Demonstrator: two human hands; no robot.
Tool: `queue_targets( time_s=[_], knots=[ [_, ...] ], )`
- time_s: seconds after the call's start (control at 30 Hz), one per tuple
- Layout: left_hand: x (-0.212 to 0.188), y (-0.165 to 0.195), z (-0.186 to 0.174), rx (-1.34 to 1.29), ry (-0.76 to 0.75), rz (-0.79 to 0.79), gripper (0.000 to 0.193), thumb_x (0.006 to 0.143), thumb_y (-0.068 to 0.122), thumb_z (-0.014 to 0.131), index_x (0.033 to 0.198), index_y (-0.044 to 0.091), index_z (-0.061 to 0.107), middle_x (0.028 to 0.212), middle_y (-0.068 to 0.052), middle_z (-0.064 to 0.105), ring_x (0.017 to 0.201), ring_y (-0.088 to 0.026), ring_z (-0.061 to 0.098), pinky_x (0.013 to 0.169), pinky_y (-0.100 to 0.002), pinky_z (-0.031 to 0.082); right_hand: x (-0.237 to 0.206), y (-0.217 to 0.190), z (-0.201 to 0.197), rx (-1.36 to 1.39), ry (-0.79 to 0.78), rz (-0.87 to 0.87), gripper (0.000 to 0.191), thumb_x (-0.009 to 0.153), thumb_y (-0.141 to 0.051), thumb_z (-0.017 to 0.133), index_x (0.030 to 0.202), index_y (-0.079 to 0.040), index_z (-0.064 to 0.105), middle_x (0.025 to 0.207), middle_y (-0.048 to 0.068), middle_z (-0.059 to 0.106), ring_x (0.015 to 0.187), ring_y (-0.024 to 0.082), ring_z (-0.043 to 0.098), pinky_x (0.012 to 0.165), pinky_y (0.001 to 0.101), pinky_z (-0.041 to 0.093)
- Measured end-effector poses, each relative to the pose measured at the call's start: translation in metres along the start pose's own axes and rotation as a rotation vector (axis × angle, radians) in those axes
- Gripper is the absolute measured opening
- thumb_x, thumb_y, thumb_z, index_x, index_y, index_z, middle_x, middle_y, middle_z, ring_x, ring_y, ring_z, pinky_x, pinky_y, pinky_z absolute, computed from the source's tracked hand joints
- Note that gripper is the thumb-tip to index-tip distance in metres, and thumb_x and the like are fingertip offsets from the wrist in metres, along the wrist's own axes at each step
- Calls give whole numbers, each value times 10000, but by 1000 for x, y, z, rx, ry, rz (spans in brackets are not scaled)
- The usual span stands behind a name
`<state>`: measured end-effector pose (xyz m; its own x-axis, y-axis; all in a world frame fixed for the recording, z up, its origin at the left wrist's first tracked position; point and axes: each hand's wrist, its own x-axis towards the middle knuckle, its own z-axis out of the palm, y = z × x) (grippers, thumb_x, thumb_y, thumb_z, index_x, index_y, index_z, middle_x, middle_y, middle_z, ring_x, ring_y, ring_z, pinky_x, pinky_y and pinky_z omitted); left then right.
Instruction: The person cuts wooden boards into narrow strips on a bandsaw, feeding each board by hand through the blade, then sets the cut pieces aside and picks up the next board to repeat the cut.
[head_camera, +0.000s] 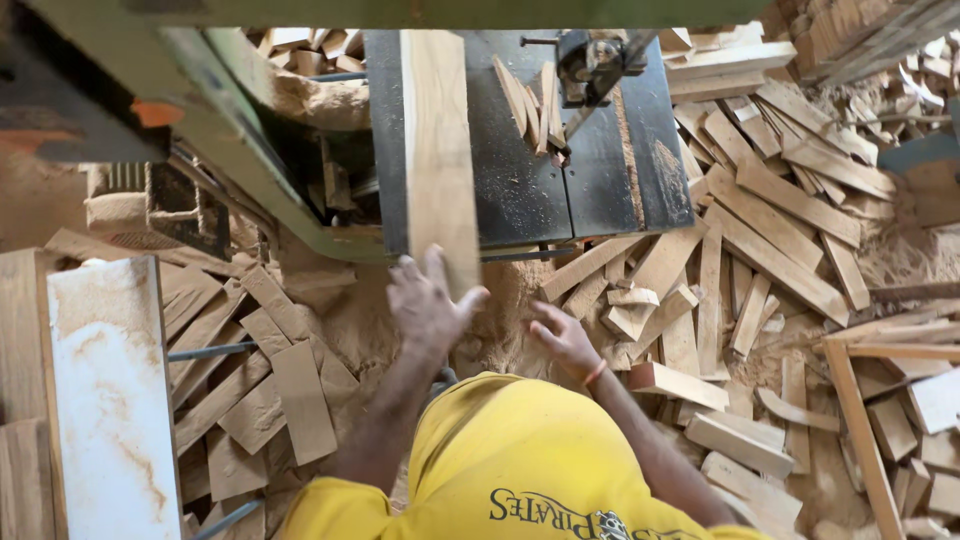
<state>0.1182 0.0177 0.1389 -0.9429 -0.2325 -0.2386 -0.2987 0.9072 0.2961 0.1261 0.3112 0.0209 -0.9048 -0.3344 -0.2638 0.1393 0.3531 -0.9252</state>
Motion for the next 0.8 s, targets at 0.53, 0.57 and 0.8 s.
queue_targets(
  time_s=[0.53, 0.57, 0.8],
  knots=[
    [78, -15, 29, -122, 574, 484, 650, 926, 480, 689, 1407, 42, 673, 1364, -138, 591, 1266, -301, 527, 1032, -478, 386, -93, 62, -189, 760, 519, 106, 242, 1003, -68, 717, 1223, -31, 622, 996, 41, 676, 836, 147, 646, 744, 277, 555],
    [82, -12, 32, -77, 551, 509, 679, 906, 497, 690, 1414, 47, 676, 1379, -108, 588, 1293, -296, 520, 1043, -476, 380, -87, 69, -203, 701, 582, 128, 233, 990, -67, 708, 1202, -38, 616, 986, 40, 674, 817, 139, 638, 722, 269, 541],
    [84, 42, 71, -319, 462, 527, 641, 876, 557, 745, 1279, 59, 706, 1234, -73, 687, 1132, -249, 605, 998, -432, 440, -19, 45, -327, 409, 892, 62, 257, 948, -71, 697, 1173, -26, 582, 1012, 53, 675, 879, 150, 672, 836, 286, 616]
  ],
)
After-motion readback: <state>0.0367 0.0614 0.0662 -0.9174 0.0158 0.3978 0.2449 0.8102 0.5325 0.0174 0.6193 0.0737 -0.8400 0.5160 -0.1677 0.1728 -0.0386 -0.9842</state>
